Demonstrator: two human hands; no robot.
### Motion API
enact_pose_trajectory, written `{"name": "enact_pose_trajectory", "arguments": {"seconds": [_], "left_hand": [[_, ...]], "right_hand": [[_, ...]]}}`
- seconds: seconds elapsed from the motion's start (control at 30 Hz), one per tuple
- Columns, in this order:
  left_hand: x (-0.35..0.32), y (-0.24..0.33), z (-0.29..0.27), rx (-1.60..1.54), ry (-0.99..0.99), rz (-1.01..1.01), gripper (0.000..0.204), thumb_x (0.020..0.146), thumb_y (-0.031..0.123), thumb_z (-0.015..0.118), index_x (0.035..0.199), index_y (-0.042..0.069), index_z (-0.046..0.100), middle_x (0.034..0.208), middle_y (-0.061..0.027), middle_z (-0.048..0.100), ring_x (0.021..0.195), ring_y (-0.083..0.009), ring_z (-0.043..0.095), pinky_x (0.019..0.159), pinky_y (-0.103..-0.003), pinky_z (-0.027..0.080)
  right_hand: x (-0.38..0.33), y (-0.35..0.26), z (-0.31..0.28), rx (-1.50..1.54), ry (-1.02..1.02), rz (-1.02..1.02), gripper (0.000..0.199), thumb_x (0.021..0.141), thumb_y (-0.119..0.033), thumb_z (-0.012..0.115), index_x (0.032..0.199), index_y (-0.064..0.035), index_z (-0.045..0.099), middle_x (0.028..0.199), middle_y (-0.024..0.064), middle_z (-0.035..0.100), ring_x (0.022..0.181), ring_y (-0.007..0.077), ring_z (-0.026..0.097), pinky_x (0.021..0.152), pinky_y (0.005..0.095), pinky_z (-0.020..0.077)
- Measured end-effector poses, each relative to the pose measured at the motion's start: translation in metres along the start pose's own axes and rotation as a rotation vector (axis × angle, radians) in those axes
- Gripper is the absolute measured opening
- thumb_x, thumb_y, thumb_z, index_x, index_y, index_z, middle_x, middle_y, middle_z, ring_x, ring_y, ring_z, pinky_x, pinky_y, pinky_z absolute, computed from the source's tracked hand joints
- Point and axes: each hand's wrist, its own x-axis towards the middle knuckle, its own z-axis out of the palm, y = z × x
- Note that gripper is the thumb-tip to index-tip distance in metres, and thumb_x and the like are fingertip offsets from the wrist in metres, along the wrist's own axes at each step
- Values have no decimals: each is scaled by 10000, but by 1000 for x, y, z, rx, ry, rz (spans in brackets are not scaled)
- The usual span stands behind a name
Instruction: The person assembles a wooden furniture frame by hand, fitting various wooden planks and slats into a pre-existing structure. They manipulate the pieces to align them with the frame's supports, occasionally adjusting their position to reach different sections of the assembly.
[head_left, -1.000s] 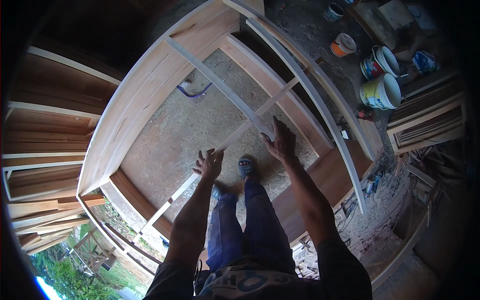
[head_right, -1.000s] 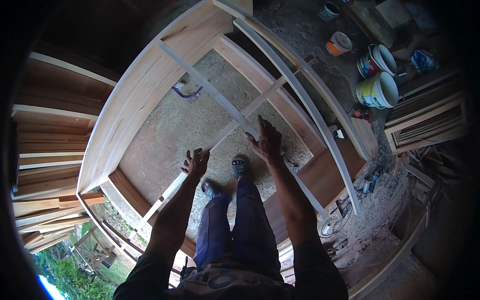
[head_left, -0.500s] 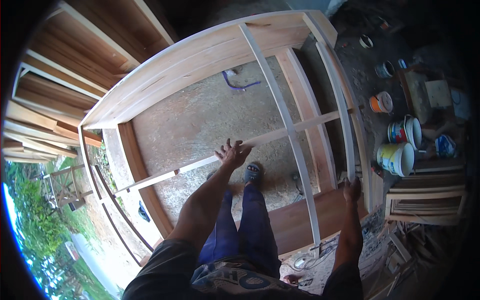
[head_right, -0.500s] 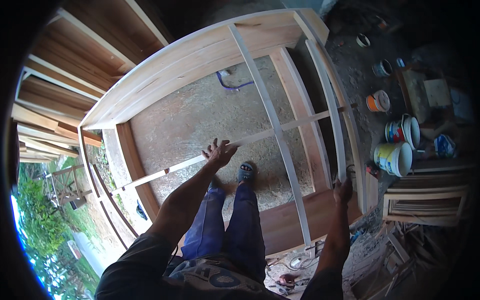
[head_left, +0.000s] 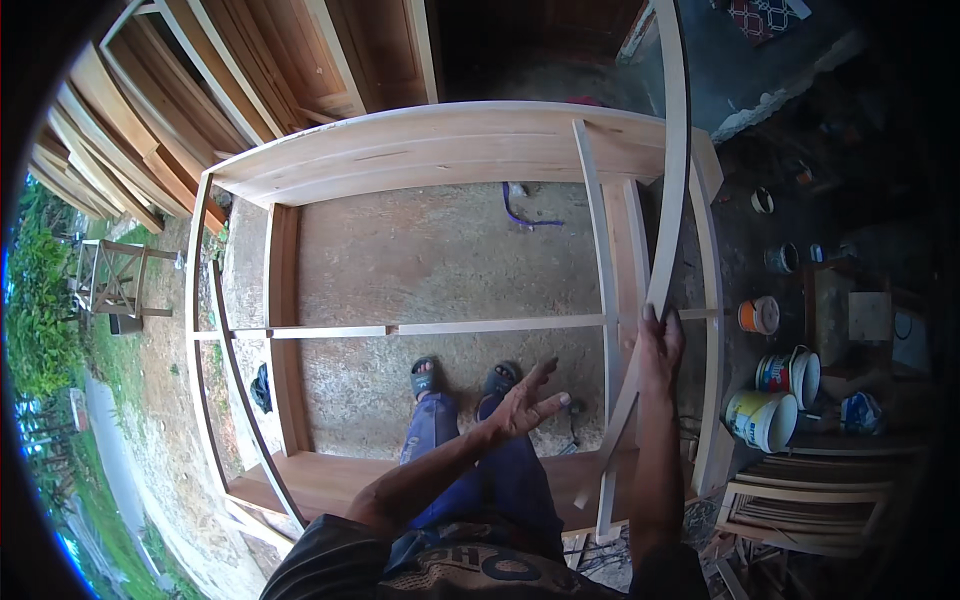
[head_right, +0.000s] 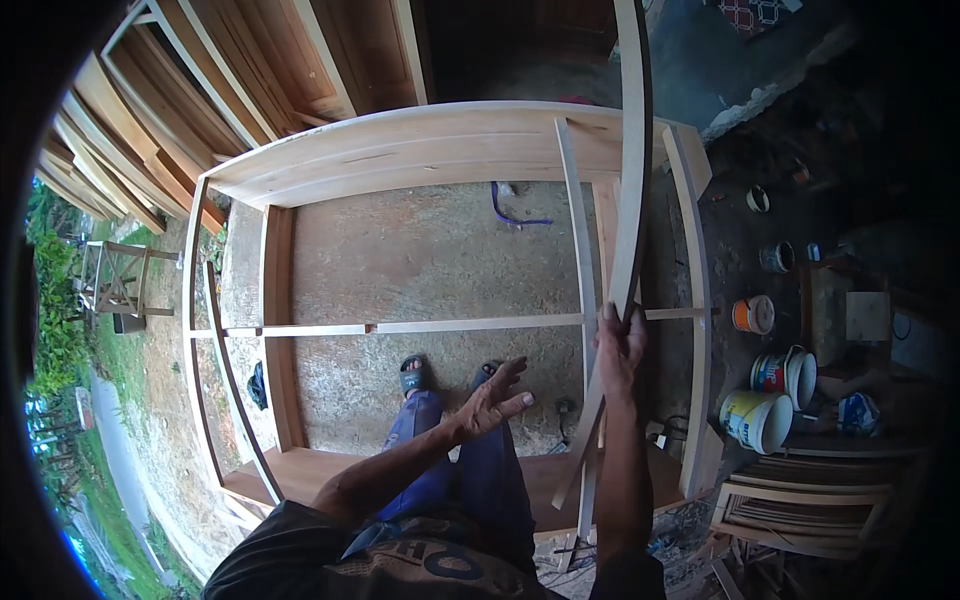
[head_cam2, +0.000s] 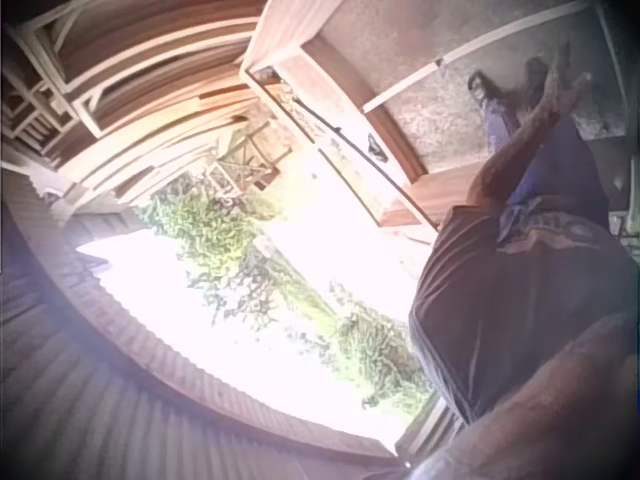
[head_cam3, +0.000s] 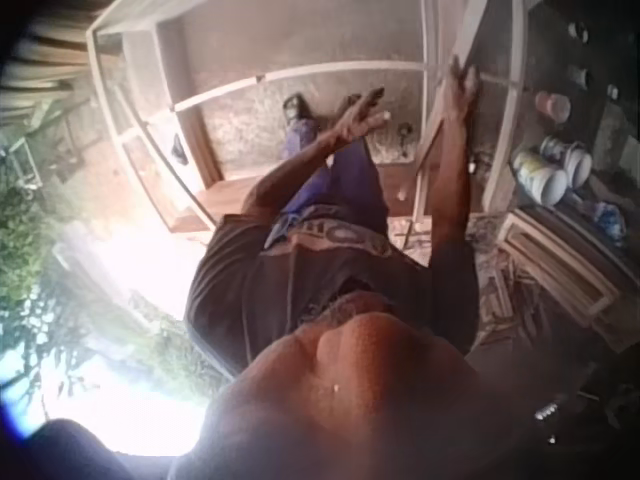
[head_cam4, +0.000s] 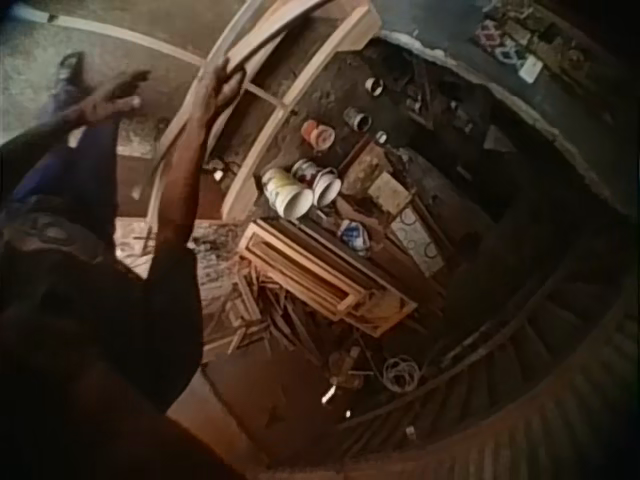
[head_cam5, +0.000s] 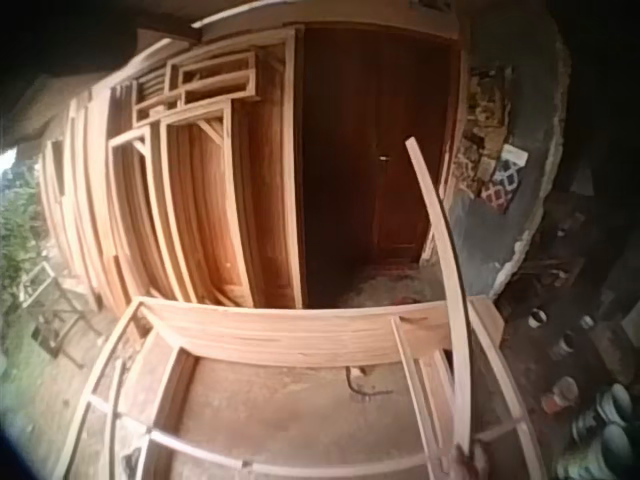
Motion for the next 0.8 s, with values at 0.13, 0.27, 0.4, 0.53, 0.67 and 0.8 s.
{"name": "enact_pose_trajectory", "arguments": {"seconds": [0.13,0.27,0.4,0.53,0.67,0.8], "left_hand": [[-6,23,21,-260,12,58,616,991,195,626,1508,41,327,1353,-126,547,1238,-216,527,1025,-373,432],[11,23,-8,-316,367,292,535,1021,93,551,1503,25,330,1225,-33,555,1024,-103,501,894,-250,421],[-8,47,-119,-181,808,376,485,978,68,570,1435,-6,426,1173,-94,567,1036,-143,524,895,-283,437],[-65,67,-223,244,996,246,320,926,92,697,1184,-4,534,821,-1,583,747,-79,518,656,-239,450],[-148,35,-251,339,961,-38,224,919,166,730,984,47,552,668,11,530,541,-54,496,458,-230,421],[-233,-23,-219,178,957,-311,306,877,244,757,990,27,573,675,-25,559,524,-82,537,447,-266,451]], "right_hand": [[15,-41,112,221,-159,-92,310,957,-398,671,1006,-100,602,781,-47,517,684,62,484,639,255,428],[29,-64,161,48,-379,-291,472,1006,-498,535,1073,-37,615,901,55,593,827,181,560,790,332,465],[60,26,134,-170,-152,-318,527,1030,-440,497,1293,11,568,1302,238,573,1193,371,552,1008,434,435],[59,243,-6,-1143,149,91,817,894,-478,658,1514,-76,309,1449,252,464,1303,444,486,1033,544,432],[7,301,-53,-1023,-62,286,695,932,-349,642,1462,-59,298,1334,309,542,1199,473,564,995,520,465],[-30,319,-42,-955,-62,299,608,949,-280,628,1415,-40,319,1275,338,567,1166,485,579,982,509,476]]}}
